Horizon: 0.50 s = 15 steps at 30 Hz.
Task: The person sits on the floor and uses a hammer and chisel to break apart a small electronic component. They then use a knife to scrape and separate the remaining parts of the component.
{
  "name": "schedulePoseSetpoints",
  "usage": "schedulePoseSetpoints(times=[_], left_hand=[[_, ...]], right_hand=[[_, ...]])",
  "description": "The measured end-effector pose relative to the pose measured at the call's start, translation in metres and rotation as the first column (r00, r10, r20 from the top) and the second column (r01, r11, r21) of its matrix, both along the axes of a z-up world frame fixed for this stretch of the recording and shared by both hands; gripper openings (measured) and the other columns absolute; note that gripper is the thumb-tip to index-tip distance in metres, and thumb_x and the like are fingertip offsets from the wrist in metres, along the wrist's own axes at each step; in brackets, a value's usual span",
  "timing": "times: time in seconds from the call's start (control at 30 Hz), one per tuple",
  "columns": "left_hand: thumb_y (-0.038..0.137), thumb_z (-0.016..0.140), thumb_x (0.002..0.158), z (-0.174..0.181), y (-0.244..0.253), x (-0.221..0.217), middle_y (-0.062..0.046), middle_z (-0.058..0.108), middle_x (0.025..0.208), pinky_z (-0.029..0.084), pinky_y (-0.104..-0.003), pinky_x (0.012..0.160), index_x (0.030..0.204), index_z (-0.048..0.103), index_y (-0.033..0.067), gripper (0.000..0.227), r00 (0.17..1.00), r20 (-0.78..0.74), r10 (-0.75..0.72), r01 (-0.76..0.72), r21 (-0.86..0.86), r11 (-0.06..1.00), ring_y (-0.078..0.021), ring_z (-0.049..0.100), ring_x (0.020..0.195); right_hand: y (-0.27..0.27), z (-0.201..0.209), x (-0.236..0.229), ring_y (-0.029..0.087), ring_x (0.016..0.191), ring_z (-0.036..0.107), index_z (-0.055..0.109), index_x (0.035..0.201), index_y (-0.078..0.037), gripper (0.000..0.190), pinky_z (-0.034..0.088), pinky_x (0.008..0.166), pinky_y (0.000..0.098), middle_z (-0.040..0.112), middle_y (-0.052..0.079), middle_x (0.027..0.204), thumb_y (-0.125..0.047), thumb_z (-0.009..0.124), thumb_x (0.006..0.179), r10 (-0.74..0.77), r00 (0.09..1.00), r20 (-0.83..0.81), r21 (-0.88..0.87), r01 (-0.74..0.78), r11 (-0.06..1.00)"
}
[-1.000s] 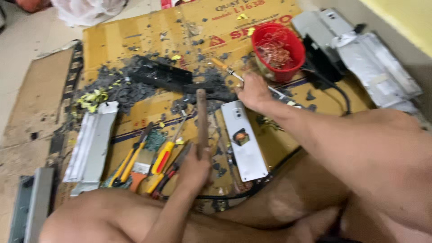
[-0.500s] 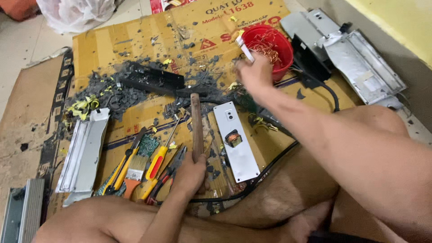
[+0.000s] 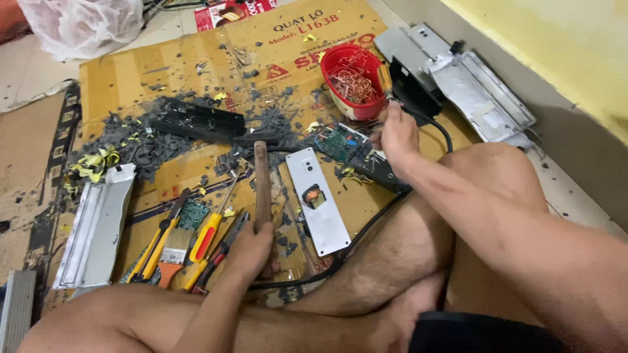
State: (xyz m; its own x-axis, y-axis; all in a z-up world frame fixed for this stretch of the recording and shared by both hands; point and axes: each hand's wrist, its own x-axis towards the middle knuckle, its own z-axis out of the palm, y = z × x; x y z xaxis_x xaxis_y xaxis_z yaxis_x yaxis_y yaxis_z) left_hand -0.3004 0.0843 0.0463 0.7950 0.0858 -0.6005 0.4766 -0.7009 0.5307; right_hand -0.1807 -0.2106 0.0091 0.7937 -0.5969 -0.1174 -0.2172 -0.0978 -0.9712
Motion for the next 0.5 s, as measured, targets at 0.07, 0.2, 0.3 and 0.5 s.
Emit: schedulePoseSetpoints(times=[0.07, 0.2, 0.3, 0.5], left_hand=[[0.053, 0.047, 0.091, -0.012, 0.006, 0.003, -0.026, 0.059, 0.137, 0.047, -0.059, 0.106, 0.147, 0.048, 0.0059, 0.073, 1.000, 0.022, -0.013, 0.013, 0.031, 0.999, -0.0447, 0.059, 0.127], [0.053, 0.045, 0.092, -0.035, 0.020, 0.012, -0.024, 0.059, 0.137, 0.044, -0.059, 0.106, 0.144, 0.051, 0.0058, 0.070, 0.996, 0.081, -0.042, 0.031, 0.133, 0.991, -0.0444, 0.055, 0.131], [0.053, 0.044, 0.092, -0.053, 0.025, 0.017, -0.023, 0.060, 0.137, 0.043, -0.060, 0.107, 0.142, 0.053, 0.0058, 0.069, 0.991, 0.122, -0.059, 0.034, 0.197, 0.980, -0.0442, 0.052, 0.134], [0.032, 0.057, 0.091, 0.020, -0.016, -0.005, -0.021, 0.059, 0.125, 0.051, -0.057, 0.104, 0.131, 0.059, 0.0044, 0.048, 0.882, 0.343, -0.323, 0.183, 0.381, 0.906, -0.0435, 0.057, 0.126]], right_hand=[[-0.006, -0.014, -0.016, 0.025, 0.055, 0.071, 0.068, 0.088, -0.005, 0.048, 0.062, 0.056, 0.0345, 0.065, 0.018, 0.063, -0.042, 0.039, 0.098, 0.001, 1.000, 0.013, -0.027, 0.000, 1.000], [0.012, 0.010, -0.049, 0.025, 0.055, 0.069, 0.068, 0.091, -0.011, 0.038, 0.057, 0.059, 0.0344, 0.065, 0.013, 0.060, -0.038, 0.042, 0.094, 0.108, 0.994, -0.023, -0.125, -0.110, 0.986], [0.031, 0.013, -0.064, 0.020, 0.066, 0.067, 0.061, 0.104, -0.010, 0.033, 0.057, 0.063, 0.0292, 0.064, 0.010, 0.077, -0.031, 0.036, 0.105, 0.285, 0.958, 0.005, 0.001, -0.285, 0.958], [0.042, 0.011, -0.081, 0.033, 0.081, 0.067, 0.059, 0.102, -0.006, 0.033, 0.053, 0.078, 0.0487, 0.062, 0.016, 0.077, -0.027, 0.033, 0.107, 0.511, 0.860, -0.006, -0.243, -0.497, 0.833]])
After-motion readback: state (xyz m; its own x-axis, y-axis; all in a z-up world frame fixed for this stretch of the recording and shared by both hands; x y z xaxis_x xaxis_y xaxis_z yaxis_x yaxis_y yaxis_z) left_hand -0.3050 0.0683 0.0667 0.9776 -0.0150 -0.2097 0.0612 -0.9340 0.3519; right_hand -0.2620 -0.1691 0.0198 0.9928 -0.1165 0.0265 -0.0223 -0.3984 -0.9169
